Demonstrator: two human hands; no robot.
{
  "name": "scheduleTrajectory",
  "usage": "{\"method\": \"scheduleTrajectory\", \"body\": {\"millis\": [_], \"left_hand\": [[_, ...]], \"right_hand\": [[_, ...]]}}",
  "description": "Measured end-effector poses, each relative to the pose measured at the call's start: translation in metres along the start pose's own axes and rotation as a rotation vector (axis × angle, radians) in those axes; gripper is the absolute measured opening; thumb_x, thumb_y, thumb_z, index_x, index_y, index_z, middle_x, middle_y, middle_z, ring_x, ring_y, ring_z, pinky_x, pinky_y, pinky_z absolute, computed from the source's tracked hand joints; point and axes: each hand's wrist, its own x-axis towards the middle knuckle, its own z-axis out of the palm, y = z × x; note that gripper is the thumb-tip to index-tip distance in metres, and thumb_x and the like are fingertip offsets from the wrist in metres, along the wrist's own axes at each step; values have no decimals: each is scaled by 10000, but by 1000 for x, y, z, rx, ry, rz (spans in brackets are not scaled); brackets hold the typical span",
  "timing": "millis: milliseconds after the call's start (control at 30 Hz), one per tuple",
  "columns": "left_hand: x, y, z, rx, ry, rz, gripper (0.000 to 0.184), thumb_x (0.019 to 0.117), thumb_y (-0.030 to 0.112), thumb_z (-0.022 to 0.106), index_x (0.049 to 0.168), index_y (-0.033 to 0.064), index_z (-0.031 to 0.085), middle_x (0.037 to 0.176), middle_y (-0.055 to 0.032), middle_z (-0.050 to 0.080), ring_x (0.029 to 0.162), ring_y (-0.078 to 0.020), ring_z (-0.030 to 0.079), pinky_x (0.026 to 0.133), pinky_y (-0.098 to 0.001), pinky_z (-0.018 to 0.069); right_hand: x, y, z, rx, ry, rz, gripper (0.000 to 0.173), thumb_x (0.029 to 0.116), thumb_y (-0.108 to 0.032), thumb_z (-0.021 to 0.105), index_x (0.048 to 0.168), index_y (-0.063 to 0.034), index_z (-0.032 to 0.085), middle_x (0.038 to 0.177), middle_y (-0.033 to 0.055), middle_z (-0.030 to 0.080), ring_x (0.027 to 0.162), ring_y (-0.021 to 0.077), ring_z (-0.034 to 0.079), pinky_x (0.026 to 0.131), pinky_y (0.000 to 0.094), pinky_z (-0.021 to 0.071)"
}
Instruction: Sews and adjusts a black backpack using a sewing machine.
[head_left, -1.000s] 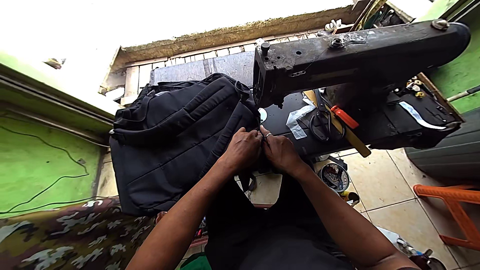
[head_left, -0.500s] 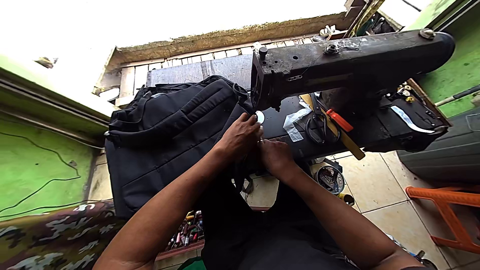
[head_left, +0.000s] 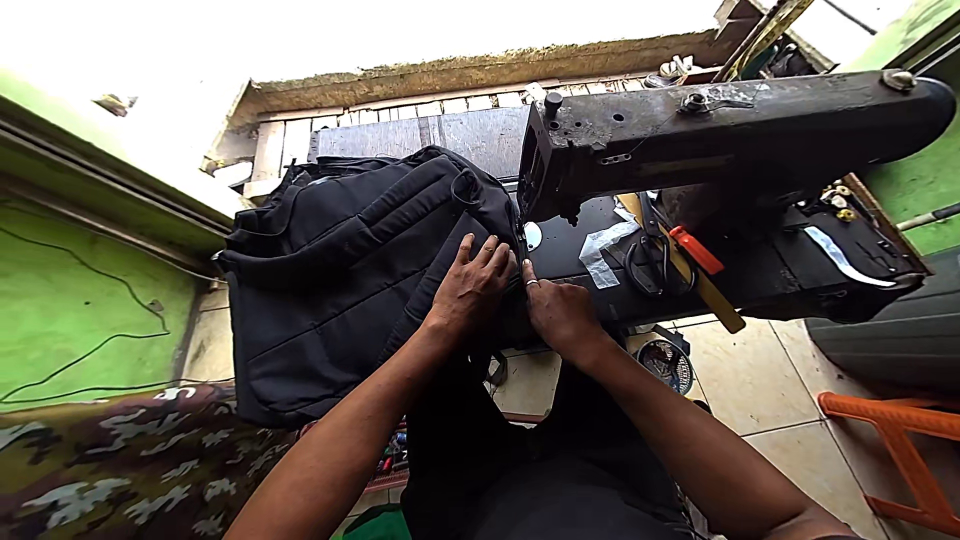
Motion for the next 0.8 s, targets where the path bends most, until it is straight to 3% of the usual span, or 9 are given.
{"method": "scheduleTrajectory", "body": {"millis": [167, 333, 467, 533, 600, 667, 800], "left_hand": [[6, 10, 2, 21, 37, -51, 308, 1007, 77, 524, 1270, 86, 684, 1310, -101, 662, 1329, -289, 565, 1149, -591, 340], [17, 14, 7, 30, 72, -82, 264, 1009, 65, 521, 1203, 73, 699, 1224, -119, 670, 1268, -310, 593, 1114, -606, 356], [18, 8, 2, 17, 77, -78, 266, 991, 50, 555, 1210, 68, 705, 1279, -113, 669, 1298, -307, 580, 1114, -579, 373], [10, 10, -6, -8, 121, -55, 229, 966, 80, 590, 1154, 61, 720, 1232, -123, 663, 1203, -311, 593, 1014, -512, 430], [-1, 21, -12, -47, 143, -64, 174, 934, 111, 621, 1051, 52, 735, 1059, -133, 674, 1011, -305, 642, 847, -442, 497], [-5, 37, -12, -46, 85, -144, 135, 924, 47, 624, 1007, 7, 722, 920, -151, 662, 855, -309, 664, 722, -410, 526], [7, 55, -20, -42, -59, -329, 97, 921, -49, 597, 957, -60, 687, 816, -181, 636, 777, -331, 670, 641, -417, 531]], "right_hand": [[6, 1, 0, -38, 35, -7, 511, 1056, -95, 421, 1565, -47, 422, 891, 168, 717, 810, 348, 714, 673, 459, 535], [13, 0, -6, -34, 21, 27, 506, 1053, -89, 445, 1556, -27, 427, 945, 179, 706, 814, 348, 705, 671, 463, 534], [18, 6, -6, -19, 63, 1, 498, 1048, -103, 477, 1544, -61, 463, 904, 158, 715, 783, 339, 710, 649, 462, 541], [20, 11, -6, 13, 65, -3, 496, 1052, -128, 488, 1547, -101, 471, 888, 147, 722, 791, 339, 713, 664, 479, 545], [21, 16, 0, 54, 104, -27, 493, 1048, -146, 511, 1539, -100, 484, 878, 148, 722, 778, 340, 712, 659, 489, 550], [21, 20, 7, 102, 149, -40, 487, 1046, -148, 502, 1531, -106, 498, 903, 151, 728, 793, 344, 713, 669, 499, 553], [19, 27, 11, 264, 184, -29, 482, 1068, -177, 478, 1548, -130, 479, 932, 169, 741, 848, 385, 720, 724, 555, 550]]}}
